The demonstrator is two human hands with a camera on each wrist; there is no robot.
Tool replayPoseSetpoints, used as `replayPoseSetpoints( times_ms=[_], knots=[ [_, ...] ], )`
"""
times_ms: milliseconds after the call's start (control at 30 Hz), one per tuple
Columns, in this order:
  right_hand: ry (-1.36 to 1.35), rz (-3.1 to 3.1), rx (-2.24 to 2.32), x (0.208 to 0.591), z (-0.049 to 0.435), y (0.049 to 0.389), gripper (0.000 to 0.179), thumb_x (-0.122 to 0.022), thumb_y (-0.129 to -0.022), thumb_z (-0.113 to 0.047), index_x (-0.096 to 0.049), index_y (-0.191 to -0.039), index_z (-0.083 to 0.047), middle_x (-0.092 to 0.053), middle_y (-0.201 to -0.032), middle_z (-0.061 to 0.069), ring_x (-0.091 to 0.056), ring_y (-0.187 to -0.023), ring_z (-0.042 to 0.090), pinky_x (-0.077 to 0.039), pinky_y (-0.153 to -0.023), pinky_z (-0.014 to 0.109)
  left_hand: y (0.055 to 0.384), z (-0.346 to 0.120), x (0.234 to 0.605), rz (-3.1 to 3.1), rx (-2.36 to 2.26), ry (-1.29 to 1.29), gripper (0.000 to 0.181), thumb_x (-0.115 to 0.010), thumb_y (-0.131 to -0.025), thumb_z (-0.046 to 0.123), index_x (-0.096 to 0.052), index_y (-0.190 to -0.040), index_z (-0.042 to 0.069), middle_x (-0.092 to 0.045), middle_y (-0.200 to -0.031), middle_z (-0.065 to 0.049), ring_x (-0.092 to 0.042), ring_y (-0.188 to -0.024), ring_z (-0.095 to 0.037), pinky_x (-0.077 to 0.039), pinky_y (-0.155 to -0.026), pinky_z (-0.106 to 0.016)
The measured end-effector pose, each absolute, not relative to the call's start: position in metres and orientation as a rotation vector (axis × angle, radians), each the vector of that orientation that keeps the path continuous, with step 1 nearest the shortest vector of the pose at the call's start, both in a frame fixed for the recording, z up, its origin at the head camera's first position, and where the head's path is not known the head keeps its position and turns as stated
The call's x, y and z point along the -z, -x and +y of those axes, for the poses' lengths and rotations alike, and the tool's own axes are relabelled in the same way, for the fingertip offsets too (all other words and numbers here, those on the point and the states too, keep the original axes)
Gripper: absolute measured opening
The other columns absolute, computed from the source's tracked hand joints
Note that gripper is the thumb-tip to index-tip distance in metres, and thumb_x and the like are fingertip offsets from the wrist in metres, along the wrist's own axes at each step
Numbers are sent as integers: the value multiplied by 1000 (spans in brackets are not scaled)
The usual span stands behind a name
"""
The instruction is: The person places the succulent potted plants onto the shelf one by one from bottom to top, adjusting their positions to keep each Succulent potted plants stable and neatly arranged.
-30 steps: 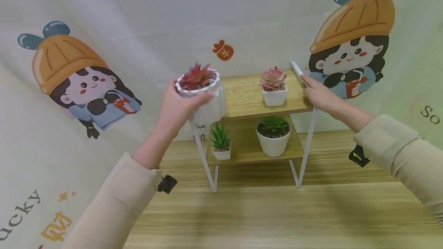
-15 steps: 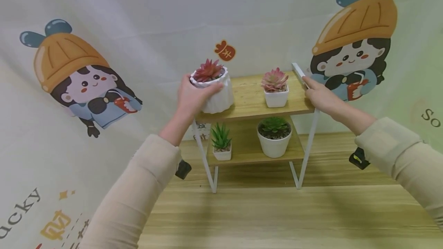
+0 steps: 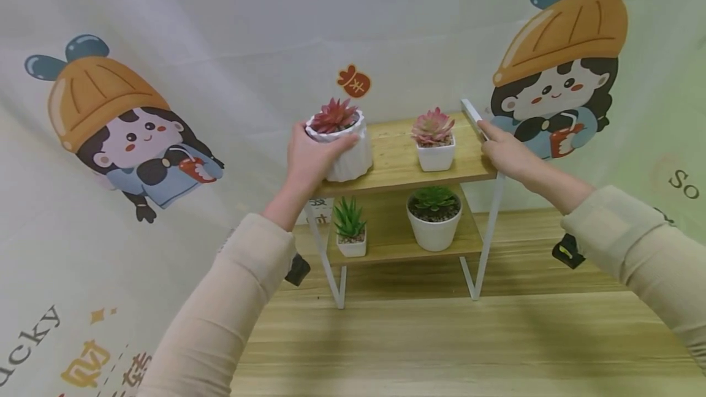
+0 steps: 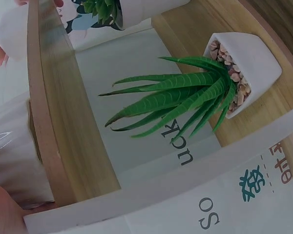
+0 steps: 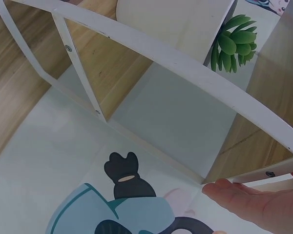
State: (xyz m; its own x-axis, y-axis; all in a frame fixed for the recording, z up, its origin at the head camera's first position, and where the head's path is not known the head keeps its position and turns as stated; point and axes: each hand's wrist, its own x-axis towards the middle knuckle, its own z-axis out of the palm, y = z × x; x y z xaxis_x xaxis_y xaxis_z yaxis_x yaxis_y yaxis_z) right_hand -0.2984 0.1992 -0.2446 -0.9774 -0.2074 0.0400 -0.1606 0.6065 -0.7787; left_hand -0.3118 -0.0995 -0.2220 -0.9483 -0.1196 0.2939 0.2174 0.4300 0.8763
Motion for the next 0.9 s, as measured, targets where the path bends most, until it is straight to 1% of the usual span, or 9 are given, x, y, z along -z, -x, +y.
replayPoseSetpoints(
  times_ms=[167, 567, 900],
  knots=[
    [302, 2775, 1324, 244, 199, 298, 61, -22, -91, -10, 5, -146, -4, 6, -150, 23, 5, -138, 36, -3, -112, 50, 312, -98, 226, -2397, 1475, 104, 89, -81, -64, 35, -35, -132, 2, -46, -129, -13, -47, -115, -23, -44, -94, -33],
    [305, 2771, 1333, 244, 198, 298, 61, -22, -91, -10, 6, -145, -3, 6, -150, 24, 6, -138, 36, -3, -112, 50, 310, -99, 227, -2418, 1458, 67, 91, -81, -65, 39, -33, -132, 1, -45, -129, -14, -47, -115, -24, -45, -93, -34],
    [305, 2766, 1340, 245, 198, 298, 61, -22, -91, -8, 6, -145, -3, 6, -150, 23, 6, -138, 36, -2, -112, 50, 307, -98, 226, -2423, 1457, 27, 90, -79, -64, 43, -34, -130, 1, -46, -127, -13, -46, -113, -23, -46, -91, -33]
  ],
)
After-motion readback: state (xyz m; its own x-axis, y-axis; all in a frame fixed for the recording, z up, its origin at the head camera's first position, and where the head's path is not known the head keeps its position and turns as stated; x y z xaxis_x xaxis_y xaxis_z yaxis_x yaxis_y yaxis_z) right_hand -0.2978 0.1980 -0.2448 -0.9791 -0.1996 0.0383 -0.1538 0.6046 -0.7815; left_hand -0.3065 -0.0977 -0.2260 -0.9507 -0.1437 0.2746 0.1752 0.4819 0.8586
